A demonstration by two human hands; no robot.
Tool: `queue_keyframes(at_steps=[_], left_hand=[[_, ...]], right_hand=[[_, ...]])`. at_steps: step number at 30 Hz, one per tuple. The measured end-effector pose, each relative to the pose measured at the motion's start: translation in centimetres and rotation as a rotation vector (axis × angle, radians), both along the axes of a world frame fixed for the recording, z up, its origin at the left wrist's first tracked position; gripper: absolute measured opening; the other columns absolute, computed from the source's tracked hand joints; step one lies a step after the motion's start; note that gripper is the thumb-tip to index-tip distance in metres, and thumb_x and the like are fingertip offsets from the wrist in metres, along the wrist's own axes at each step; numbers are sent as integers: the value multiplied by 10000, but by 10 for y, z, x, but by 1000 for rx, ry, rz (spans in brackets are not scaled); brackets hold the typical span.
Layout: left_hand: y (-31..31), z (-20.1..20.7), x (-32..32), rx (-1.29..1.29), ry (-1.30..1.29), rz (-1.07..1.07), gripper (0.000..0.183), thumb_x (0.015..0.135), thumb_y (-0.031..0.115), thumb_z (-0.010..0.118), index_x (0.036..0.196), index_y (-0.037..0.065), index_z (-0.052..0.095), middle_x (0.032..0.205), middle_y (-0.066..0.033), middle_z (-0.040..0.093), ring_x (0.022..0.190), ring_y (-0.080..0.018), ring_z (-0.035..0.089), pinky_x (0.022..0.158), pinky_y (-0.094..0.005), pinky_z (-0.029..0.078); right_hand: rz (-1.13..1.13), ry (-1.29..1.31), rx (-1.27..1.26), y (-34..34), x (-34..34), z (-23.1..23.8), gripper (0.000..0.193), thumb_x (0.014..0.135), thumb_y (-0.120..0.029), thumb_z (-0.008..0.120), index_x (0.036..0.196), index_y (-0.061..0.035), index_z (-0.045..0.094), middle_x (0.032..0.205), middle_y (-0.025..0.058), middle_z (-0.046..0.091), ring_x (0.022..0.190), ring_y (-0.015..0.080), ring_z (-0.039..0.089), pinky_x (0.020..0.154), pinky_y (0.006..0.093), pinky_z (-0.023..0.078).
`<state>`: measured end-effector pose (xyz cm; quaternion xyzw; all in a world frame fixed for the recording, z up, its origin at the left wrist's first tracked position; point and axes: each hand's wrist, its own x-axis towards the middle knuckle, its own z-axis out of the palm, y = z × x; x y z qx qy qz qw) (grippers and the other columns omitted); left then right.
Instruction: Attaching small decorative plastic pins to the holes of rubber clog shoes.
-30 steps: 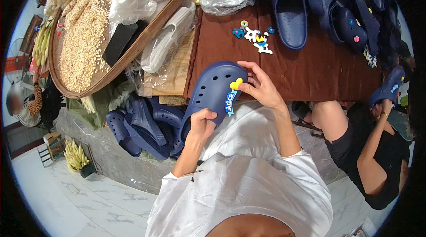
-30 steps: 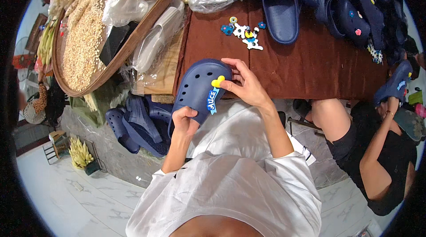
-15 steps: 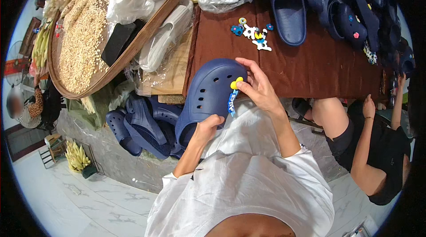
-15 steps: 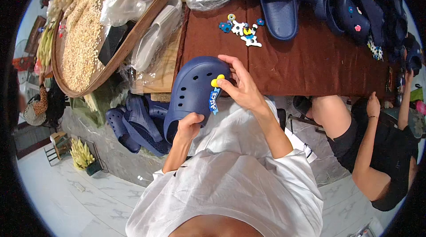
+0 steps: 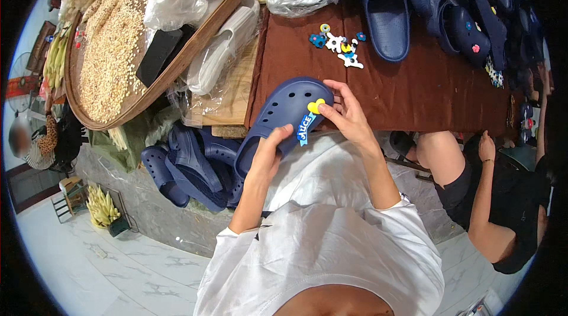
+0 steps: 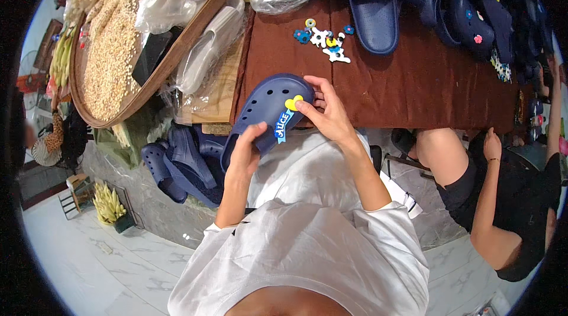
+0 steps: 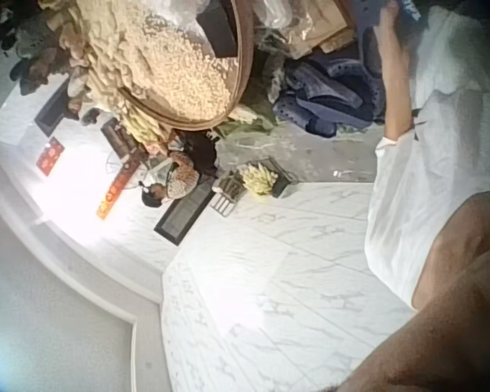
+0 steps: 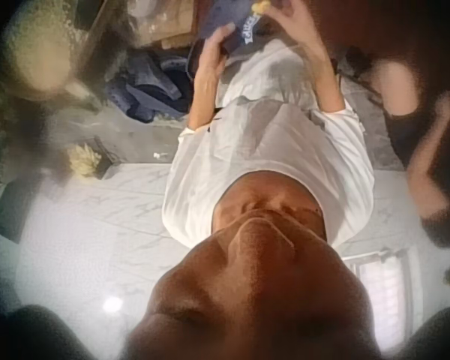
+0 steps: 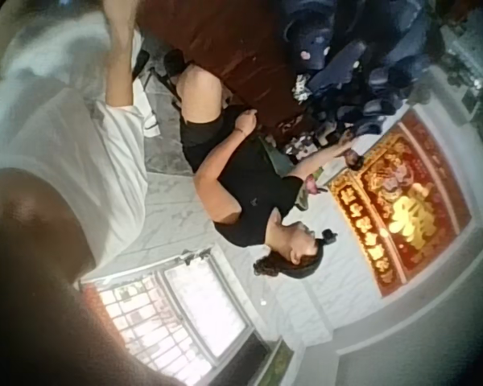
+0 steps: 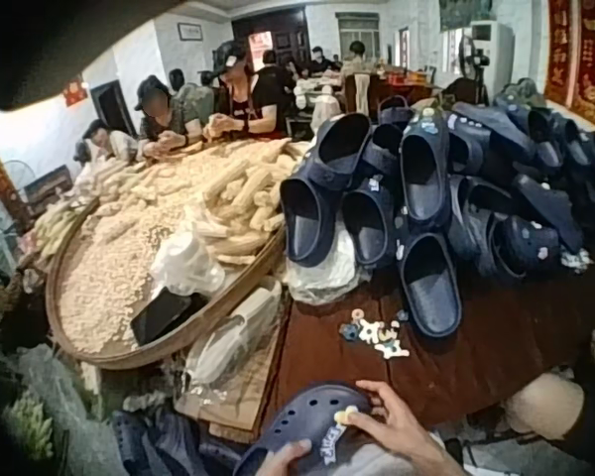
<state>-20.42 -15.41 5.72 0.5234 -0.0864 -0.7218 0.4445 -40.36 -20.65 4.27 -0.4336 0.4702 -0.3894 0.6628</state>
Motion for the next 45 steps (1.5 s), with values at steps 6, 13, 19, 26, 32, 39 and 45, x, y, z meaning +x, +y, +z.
queue_keyframes(at_steps=[6, 13, 19, 26, 32, 39, 45], left_hand=[[0, 7, -8, -354, -236, -181, 692, 718, 61, 841, 1320, -17, 510, 1276, -105, 585, 1176, -192, 552, 1020, -329, 433], [0, 2, -10, -383, -387, -177, 548, 712, -10, 758, 1226, -27, 567, 1190, -108, 631, 1085, -197, 604, 971, -330, 465], [-1, -7, -9, -426, -416, -155, 498, 720, -27, 706, 1201, -22, 581, 1154, -96, 645, 1056, -187, 618, 946, -323, 475], [-7, 2, -8, -333, -294, -154, 491, 749, -29, 705, 1224, -8, 583, 1170, -90, 645, 1074, -183, 613, 958, -321, 470], [-7, 5, -11, -377, -403, -167, 445, 767, -6, 737, 1191, -13, 603, 1153, -102, 663, 1051, -174, 628, 927, -313, 489], [-3, 0, -13, -425, -459, -144, 421, 764, 3, 744, 1163, -16, 614, 1134, -97, 666, 1027, -168, 635, 905, -311, 500], [-4, 9, -9, -380, -384, -163, 448, 768, 21, 739, 1190, -25, 596, 1154, -97, 649, 1078, -183, 605, 948, -319, 471]], right_hand=[[-48, 79, -86, 1, 1, -19, 605, 869, -209, 732, 1354, -22, 423, 1182, 133, 583, 1041, 200, 587, 896, 338, 501], [-86, 252, -210, 13, 11, -16, 801, 781, -294, 825, 1386, -19, 378, 1273, 168, 455, 1138, 255, 530, 940, 366, 475], [-57, 340, -287, 13, 13, -15, 866, 784, -308, 821, 1430, -16, 323, 1269, 200, 414, 1205, 303, 459, 1020, 395, 402], [-60, 362, -311, 12, 13, -19, 866, 807, -311, 800, 1446, -8, 300, 1269, 208, 410, 1209, 324, 451, 1040, 395, 376], [-68, 381, -298, 16, 15, -16, 867, 805, -322, 799, 1440, -5, 301, 1268, 213, 411, 1197, 330, 460, 1030, 405, 386], [-82, 423, -331, 17, 12, -7, 796, 813, -306, 791, 1408, -22, 345, 1254, 201, 430, 1156, 311, 491, 960, 397, 442], [-212, 467, -366, -13, 2, -7, 339, 926, -186, 650, 1212, -23, 569, 1099, 138, 548, 1042, 249, 565, 841, 346, 495]])
